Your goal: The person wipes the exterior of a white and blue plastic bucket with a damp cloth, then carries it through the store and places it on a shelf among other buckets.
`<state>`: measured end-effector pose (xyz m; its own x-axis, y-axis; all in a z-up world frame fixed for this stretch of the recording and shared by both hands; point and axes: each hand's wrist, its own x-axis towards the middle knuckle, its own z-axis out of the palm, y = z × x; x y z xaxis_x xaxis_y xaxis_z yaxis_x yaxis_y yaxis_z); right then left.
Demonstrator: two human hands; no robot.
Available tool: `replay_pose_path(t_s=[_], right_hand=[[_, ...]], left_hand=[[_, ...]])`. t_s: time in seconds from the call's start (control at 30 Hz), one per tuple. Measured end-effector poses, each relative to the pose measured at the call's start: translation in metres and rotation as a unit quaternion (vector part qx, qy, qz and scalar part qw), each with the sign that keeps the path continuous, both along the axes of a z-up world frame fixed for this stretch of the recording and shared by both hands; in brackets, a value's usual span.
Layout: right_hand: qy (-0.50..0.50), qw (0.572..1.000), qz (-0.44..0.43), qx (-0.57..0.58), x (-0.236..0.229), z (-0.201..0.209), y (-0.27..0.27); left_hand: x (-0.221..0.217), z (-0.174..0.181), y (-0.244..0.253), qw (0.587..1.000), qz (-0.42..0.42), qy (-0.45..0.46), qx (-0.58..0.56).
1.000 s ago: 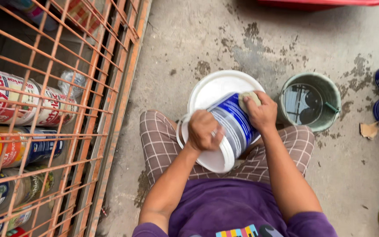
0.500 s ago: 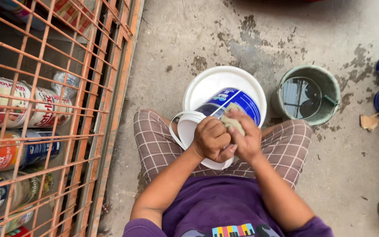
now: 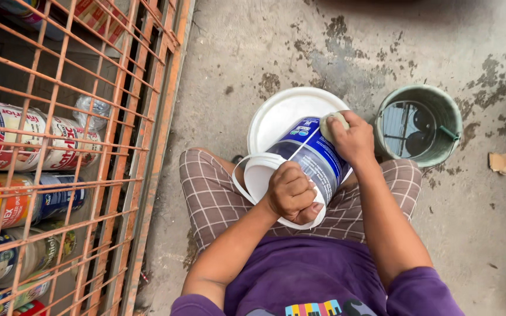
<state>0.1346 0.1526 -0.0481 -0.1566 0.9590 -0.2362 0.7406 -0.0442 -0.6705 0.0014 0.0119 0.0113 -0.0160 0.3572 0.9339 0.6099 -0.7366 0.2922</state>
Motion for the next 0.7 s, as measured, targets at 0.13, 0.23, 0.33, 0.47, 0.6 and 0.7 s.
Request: replay_pose_path(t_s=[0.13,0.23,0.33,0.47,0.6,0.7], right_hand=[[0.075,0.988,0.133,-0.005,-0.039,0.073,-0.053],[0.098,0.989,0.114,-0.017,-0.028,0.02,-0.029],[-0.041,0.998,0.038,0.01,-0.017,0.001,0.008],[0.068,0.991,0.114,-0.007,-0.03,0.078,-0.048],[0.379,0.922,0.071,-0.005,-0.019,0.04,-0.07],[0.479,0.878,-0.006,-0.021,-0.018,0.064,-0.078]], left_hand=[[0.001,-0.008,0.006,1.0,0.009,0.005,0.009],[-0.003,-0.003,0.003,1.0,0.019,0.017,0.001],[-0.004,0.003,0.007,1.0,0.02,-0.003,0.009],[-0.001,0.012,0.015,0.998,0.06,0.013,0.004],[0.0,0.006,0.008,0.997,0.074,0.007,0.001],[0.0,0.003,0.01,0.996,0.087,0.007,0.009]])
